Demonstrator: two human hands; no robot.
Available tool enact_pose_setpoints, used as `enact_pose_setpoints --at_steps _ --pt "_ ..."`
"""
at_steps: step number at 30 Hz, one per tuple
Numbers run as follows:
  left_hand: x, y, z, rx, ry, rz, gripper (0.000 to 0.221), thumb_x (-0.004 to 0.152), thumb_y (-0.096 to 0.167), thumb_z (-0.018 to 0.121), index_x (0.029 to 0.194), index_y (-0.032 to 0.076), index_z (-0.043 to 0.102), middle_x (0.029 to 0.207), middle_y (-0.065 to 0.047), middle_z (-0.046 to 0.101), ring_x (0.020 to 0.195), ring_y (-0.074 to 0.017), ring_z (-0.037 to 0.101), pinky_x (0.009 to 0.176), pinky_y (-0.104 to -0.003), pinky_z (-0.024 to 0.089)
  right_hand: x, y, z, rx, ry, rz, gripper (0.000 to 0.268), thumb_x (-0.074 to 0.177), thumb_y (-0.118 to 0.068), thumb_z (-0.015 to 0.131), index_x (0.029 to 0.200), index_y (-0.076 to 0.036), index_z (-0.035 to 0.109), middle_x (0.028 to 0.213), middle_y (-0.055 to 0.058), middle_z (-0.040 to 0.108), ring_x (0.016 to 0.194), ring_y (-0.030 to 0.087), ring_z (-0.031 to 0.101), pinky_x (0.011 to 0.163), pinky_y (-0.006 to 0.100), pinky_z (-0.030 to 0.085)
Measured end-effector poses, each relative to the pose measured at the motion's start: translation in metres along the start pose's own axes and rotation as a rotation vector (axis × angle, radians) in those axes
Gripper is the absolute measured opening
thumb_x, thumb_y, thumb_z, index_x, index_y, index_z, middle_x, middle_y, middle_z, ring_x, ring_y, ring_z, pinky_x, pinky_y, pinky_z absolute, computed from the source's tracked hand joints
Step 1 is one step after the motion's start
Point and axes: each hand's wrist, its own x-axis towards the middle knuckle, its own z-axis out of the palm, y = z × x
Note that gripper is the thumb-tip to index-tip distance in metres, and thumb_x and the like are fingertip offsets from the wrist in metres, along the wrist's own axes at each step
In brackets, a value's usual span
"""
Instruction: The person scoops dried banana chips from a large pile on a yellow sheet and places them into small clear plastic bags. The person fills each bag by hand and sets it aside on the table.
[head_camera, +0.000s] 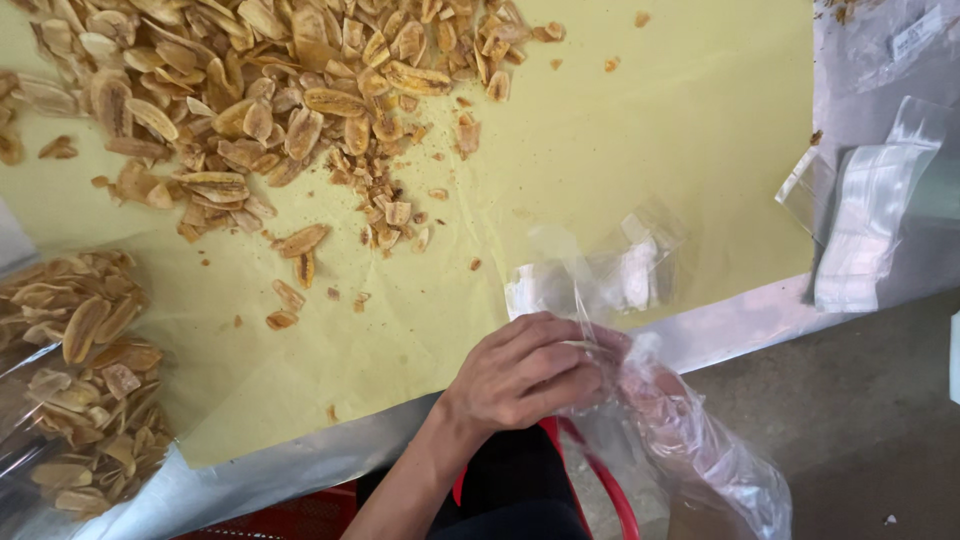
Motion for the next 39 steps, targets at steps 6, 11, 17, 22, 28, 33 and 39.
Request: enact_pose_setpoints --at_steps 6,11,17,22,28,33,39 --pt "-0.012 0.01 0.006 -0.07 0.088 -0.124 0.026 0.08 0.002 0.084 0.103 0.007 0.073 0.106 -0.005 0.057 0.114 -0.0277 0.071 0.094 -0.04 0.062 -0.001 -0.027 0.025 -0.266 0.064 -0.011 0.029 0.104 -0.021 0.053 0.12 0.0 0.065 0.101 0.007 0.074 0.085 0.012 0.071 0.073 0.026 0.059" --pt "-0.011 0.017 -0.019 -0.107 -0.104 -0.28 0.031 0.075 -0.003 0.077 0.103 0.009 0.071 0.111 -0.006 0.058 0.113 -0.0291 0.069 0.084 -0.037 0.061 0.006 -0.059 0.064 -0.809 0.306 -0.121 0.021 0.102 -0.018 0.054 0.106 -0.008 0.072 0.089 0.007 0.081 0.076 0.013 0.08 0.062 0.03 0.062" --pt "0.014 0.029 -0.022 -0.177 0.051 -0.684 0.035 0.085 0.003 0.079 0.109 0.002 0.053 0.12 -0.018 0.061 0.101 -0.0295 0.069 0.081 -0.038 0.06 0.008 -0.068 0.094 -1.183 0.15 -0.495 0.027 0.09 -0.004 0.065 0.117 -0.005 0.069 0.1 0.011 0.078 0.08 0.021 0.077 0.063 0.032 0.061" --pt "0.013 0.023 -0.017 -0.398 0.161 -0.904 0.026 0.098 0.0 0.067 0.115 0.001 0.047 0.101 -0.013 0.071 0.089 -0.0231 0.077 0.074 -0.031 0.065 0.006 -0.073 0.1 -1.153 0.216 -0.479 0.021 0.094 -0.008 0.066 0.114 -0.005 0.069 0.099 0.011 0.078 0.078 0.022 0.077 0.063 0.03 0.06" --pt "0.02 0.042 -0.026 -0.424 -0.03 -0.838 0.03 0.094 -0.001 0.069 0.117 0.001 0.05 0.096 -0.012 0.071 0.088 -0.0219 0.076 0.076 -0.034 0.062 0.011 -0.07 0.099 -0.911 0.294 -0.662 0.011 0.103 -0.005 0.06 0.11 -0.001 0.068 0.097 0.01 0.077 0.079 0.013 0.076 0.067 0.026 0.061" --pt "0.036 0.048 -0.048 -0.441 -0.151 -0.877 0.027 0.092 0.001 0.068 0.118 0.008 0.063 0.107 -0.013 0.072 0.092 -0.0268 0.074 0.078 -0.037 0.062 0.005 -0.07 0.101 -0.953 0.355 -0.611 0.014 0.1 -0.004 0.06 0.106 0.001 0.07 0.086 0.008 0.078 0.067 0.012 0.074 0.057 0.025 0.054" --pt "0.035 0.047 -0.052 -0.469 -0.174 -0.96 0.029 0.087 0.004 0.069 0.114 0.011 0.062 0.103 -0.007 0.071 0.092 -0.0234 0.074 0.072 -0.034 0.061 -0.001 -0.074 0.117 -0.896 0.299 -0.633 0.013 0.102 -0.004 0.059 0.11 0.0 0.068 0.106 0.01 0.078 0.092 0.016 0.078 0.076 0.027 0.062"
